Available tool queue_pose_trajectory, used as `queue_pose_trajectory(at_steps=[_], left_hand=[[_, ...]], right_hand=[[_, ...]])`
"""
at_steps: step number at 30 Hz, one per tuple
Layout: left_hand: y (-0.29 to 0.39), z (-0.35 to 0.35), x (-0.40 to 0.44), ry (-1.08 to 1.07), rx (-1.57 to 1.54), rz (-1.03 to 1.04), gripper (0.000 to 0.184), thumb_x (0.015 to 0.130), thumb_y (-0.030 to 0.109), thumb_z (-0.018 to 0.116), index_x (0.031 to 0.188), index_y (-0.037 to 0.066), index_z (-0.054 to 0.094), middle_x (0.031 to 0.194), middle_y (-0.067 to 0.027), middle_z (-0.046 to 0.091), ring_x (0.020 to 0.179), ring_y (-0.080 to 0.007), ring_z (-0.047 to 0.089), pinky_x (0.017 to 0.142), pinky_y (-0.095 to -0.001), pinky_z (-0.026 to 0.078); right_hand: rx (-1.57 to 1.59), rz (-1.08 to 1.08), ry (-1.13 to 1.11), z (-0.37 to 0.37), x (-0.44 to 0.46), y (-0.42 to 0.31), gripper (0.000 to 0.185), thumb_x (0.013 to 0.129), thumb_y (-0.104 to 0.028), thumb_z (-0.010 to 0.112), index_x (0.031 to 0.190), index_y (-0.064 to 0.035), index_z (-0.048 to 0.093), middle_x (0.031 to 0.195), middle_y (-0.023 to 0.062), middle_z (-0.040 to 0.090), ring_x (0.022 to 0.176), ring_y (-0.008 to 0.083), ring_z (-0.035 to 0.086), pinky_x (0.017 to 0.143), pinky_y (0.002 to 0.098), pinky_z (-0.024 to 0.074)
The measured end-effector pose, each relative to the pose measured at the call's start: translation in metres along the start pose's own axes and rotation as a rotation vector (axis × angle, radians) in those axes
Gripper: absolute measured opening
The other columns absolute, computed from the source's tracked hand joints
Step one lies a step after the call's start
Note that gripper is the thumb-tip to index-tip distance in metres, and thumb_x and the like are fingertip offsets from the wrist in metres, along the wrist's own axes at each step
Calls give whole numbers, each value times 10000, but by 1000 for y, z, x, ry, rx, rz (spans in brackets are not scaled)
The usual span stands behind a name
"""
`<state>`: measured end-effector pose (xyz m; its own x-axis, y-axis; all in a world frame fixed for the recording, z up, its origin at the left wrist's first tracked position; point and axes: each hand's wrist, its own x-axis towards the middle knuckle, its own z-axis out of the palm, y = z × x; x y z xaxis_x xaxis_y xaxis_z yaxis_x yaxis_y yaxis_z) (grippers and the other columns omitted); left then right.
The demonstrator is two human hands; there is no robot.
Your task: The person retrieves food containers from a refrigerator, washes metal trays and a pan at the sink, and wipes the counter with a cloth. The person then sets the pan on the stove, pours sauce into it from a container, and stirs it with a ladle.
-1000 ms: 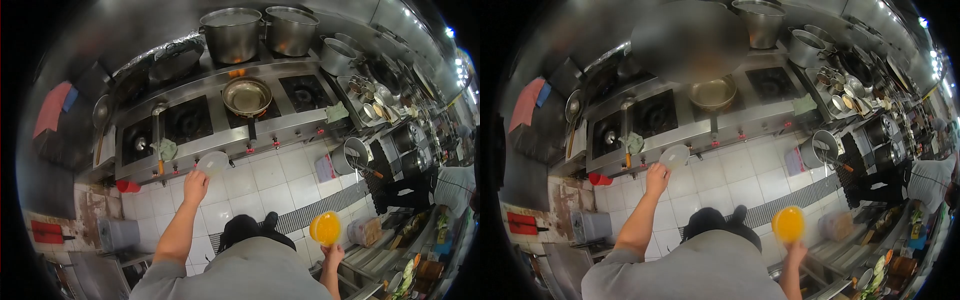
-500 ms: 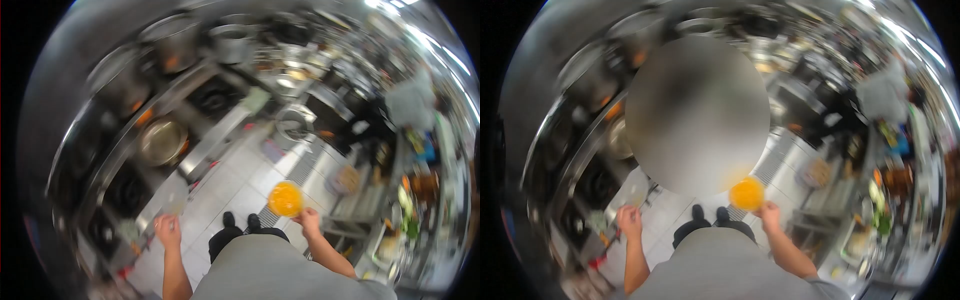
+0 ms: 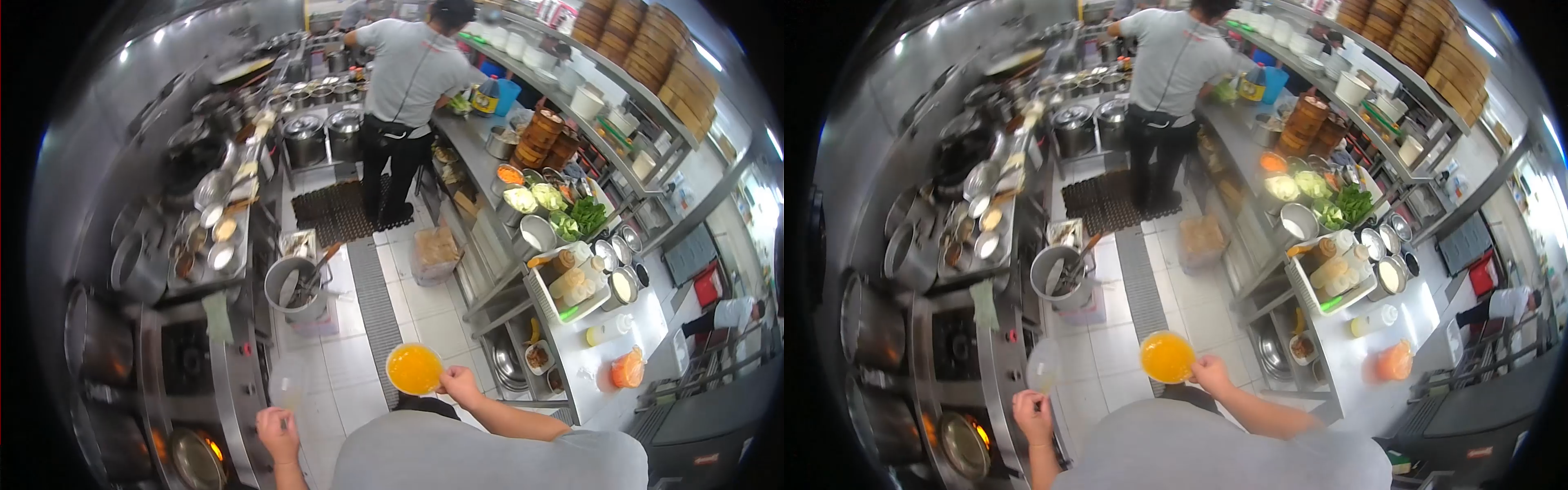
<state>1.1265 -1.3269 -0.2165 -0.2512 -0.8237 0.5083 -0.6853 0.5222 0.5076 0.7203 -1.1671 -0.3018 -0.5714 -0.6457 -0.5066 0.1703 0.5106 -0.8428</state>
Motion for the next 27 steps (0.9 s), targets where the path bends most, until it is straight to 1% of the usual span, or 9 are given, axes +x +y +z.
queue_pose_trajectory(at_steps=[2,4,6,10,12,15,20,24,27], left_hand=[[23,43,34,-51,-51,57,201,677,2,780,768,70,614,848,-113,650,834,-340,615,773,-433,485],[45,85,65,-112,-108,106,192,679,16,788,760,72,623,842,-108,653,835,-335,617,774,-427,485],[65,123,93,-203,-182,163,179,689,40,799,751,72,634,834,-100,657,836,-327,621,775,-421,487],[99,195,151,-308,-275,244,178,695,52,805,751,74,638,836,-87,658,833,-321,622,776,-420,486],[116,231,185,-365,-348,357,181,694,51,806,771,78,645,850,-81,660,837,-316,620,775,-417,484],[136,294,241,-437,-338,469,176,712,74,801,786,82,642,860,-82,655,860,-315,620,773,-419,481],[160,451,352,-540,-413,661,160,752,122,772,771,89,617,837,-85,621,875,-322,616,769,-443,484],[219,558,448,-574,-423,776,154,733,101,761,773,93,613,820,-82,597,875,-318,605,758,-445,480],[276,617,520,-510,-473,877,164,732,91,751,774,92,593,818,-87,585,876,-319,598,759,-446,479]], right_hand=[[98,32,74,-23,21,8,189,876,-131,648,816,48,649,751,141,692,669,206,725,616,303,579],[91,48,127,-44,33,-5,175,866,-120,649,804,44,645,751,140,693,683,207,733,604,300,569],[123,43,225,-61,43,-18,148,879,-37,617,744,4,570,705,83,608,614,177,668,601,297,594],[206,45,311,-94,73,-24,134,872,-14,604,749,3,555,707,79,595,616,178,664,604,298,600],[248,39,395,-103,90,-17,124,878,-15,591,762,9,556,720,80,597,637,181,670,607,311,608],[463,59,462,-110,94,-42,128,883,-21,595,763,4,557,728,84,606,650,180,670,609,327,619],[485,132,676,-113,117,-45,163,911,-58,617,771,2,562,753,109,635,647,189,677,611,328,625],[572,138,864,-100,125,-80,210,938,-110,652,789,2,555,757,117,649,636,194,683,601,319,624],[630,217,1002,-87,133,-95,227,944,-127,669,802,-4,543,756,123,658,639,197,686,608,325,624]])
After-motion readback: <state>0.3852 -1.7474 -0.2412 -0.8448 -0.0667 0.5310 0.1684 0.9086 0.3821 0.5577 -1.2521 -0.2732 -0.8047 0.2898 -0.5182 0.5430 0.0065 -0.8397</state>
